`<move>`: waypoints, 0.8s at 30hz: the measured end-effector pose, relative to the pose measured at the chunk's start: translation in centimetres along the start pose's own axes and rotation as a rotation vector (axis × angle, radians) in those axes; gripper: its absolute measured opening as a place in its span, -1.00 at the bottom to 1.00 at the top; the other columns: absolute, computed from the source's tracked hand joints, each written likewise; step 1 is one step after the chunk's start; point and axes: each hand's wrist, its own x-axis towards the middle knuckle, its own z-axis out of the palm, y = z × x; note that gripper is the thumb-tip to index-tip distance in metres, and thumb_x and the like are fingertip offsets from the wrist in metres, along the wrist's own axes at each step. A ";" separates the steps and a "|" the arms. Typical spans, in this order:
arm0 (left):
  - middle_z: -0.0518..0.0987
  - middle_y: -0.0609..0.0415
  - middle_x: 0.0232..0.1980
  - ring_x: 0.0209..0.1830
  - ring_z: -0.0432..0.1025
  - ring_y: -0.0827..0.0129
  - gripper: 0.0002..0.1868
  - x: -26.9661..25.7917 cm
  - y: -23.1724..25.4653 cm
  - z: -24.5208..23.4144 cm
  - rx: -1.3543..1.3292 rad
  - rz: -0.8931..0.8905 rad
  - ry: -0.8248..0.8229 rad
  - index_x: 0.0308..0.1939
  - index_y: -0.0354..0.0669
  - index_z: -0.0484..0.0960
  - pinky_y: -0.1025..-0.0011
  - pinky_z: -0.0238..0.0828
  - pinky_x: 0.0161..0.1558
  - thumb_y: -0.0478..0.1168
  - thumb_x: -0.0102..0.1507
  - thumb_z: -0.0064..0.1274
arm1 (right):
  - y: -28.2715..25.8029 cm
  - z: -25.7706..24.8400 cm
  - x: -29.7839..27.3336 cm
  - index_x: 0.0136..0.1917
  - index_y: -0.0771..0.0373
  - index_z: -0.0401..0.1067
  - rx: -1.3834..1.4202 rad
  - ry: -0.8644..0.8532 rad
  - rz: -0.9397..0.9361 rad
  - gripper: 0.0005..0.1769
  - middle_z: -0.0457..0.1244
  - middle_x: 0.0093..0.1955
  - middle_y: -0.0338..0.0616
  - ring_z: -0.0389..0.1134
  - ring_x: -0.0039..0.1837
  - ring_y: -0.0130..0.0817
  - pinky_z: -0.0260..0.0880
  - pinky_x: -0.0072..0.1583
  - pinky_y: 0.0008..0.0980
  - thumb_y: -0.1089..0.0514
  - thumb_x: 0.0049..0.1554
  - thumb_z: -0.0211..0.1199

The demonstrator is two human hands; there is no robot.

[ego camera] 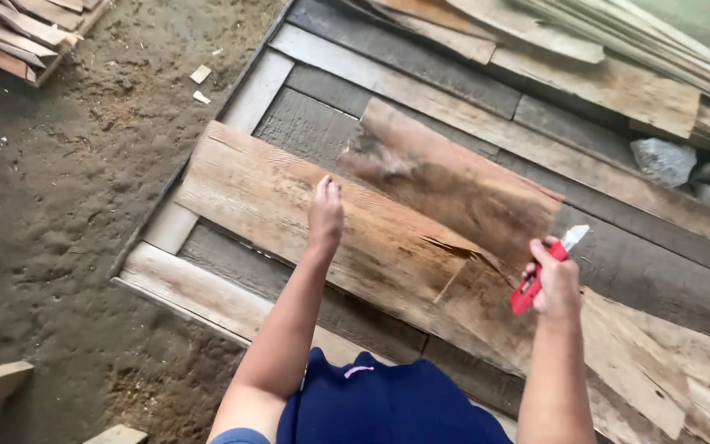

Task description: Arranging and cutting thin wood veneers to fit onto a wooden surface using a utility knife and stones as weights.

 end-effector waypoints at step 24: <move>-0.09 -0.09 0.69 0.66 -0.30 -0.26 -0.36 16.3 1.2 -0.2 0.897 0.338 -0.188 0.54 0.16 0.24 -0.29 -0.36 0.50 0.19 0.41 -0.24 | 6.9 21.9 11.0 0.30 0.39 0.36 -0.168 -0.001 0.015 -0.53 0.23 -0.24 -0.18 0.23 -0.46 -0.45 0.31 -0.43 -0.40 0.15 0.19 0.36</move>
